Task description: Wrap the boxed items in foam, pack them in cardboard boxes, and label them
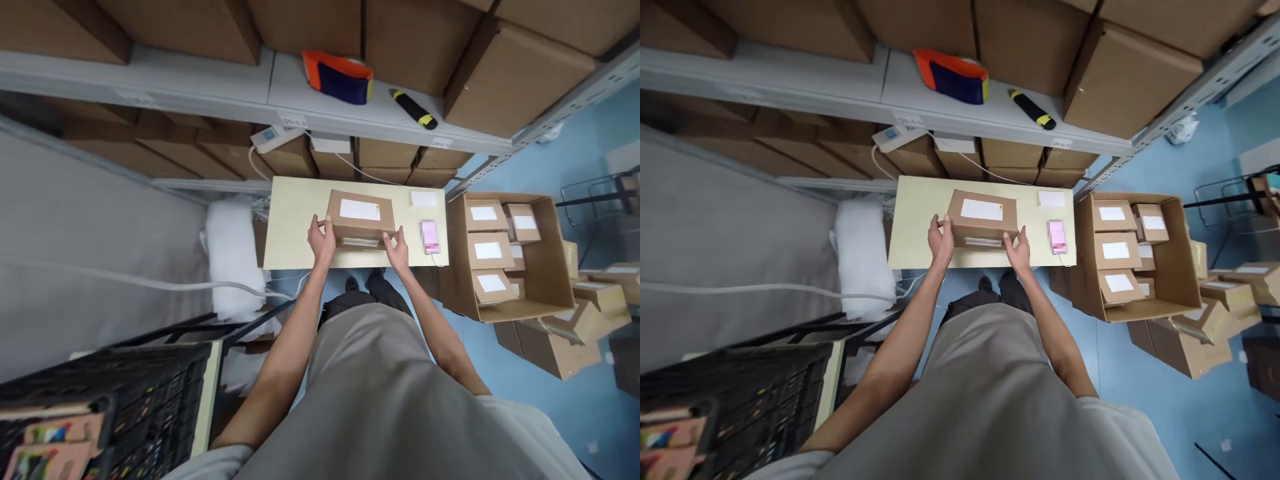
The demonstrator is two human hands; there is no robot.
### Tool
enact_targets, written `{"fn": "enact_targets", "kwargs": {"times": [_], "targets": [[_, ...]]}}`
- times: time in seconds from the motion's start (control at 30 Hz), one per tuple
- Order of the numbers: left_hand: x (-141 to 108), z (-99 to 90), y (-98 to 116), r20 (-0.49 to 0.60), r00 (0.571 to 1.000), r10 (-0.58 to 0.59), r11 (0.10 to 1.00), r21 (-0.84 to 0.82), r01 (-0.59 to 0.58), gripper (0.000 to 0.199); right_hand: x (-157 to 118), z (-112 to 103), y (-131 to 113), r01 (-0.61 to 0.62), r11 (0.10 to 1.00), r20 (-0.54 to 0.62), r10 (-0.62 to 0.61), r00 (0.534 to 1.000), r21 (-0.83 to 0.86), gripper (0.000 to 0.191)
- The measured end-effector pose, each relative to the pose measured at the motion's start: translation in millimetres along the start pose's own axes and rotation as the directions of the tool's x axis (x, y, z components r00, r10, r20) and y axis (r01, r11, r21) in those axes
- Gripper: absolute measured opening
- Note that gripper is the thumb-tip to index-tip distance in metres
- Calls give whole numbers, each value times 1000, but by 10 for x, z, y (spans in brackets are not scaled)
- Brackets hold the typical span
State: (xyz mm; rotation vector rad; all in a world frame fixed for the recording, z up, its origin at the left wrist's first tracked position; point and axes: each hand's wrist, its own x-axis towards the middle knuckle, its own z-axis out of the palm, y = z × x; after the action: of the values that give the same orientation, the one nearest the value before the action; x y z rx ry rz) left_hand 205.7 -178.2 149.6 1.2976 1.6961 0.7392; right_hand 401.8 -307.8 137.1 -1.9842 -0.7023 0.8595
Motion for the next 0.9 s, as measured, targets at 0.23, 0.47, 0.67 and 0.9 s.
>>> {"fn": "enact_targets", "kwargs": {"times": [0.23,0.47,0.67,0.9], "targets": [[-565,467,603,125,927,353,921,-221,-321,62,-768,-1077,-43,123,983,-412,-58,909,135,99],[-1541,1209,984,511,719,471,879,-205,-430,53,-1087,-2223,466,30,973,-665,134,735,228,65],[-2304,2175,1335,684,556,472,830,-131,-543,48,-961,-3267,1156,-91,944,-814,321,483,318,61],[-3122,3838,2056,862,315,398,752,-109,-651,49,-701,-4873,1978,-126,914,-836,404,371,385,53]]}}
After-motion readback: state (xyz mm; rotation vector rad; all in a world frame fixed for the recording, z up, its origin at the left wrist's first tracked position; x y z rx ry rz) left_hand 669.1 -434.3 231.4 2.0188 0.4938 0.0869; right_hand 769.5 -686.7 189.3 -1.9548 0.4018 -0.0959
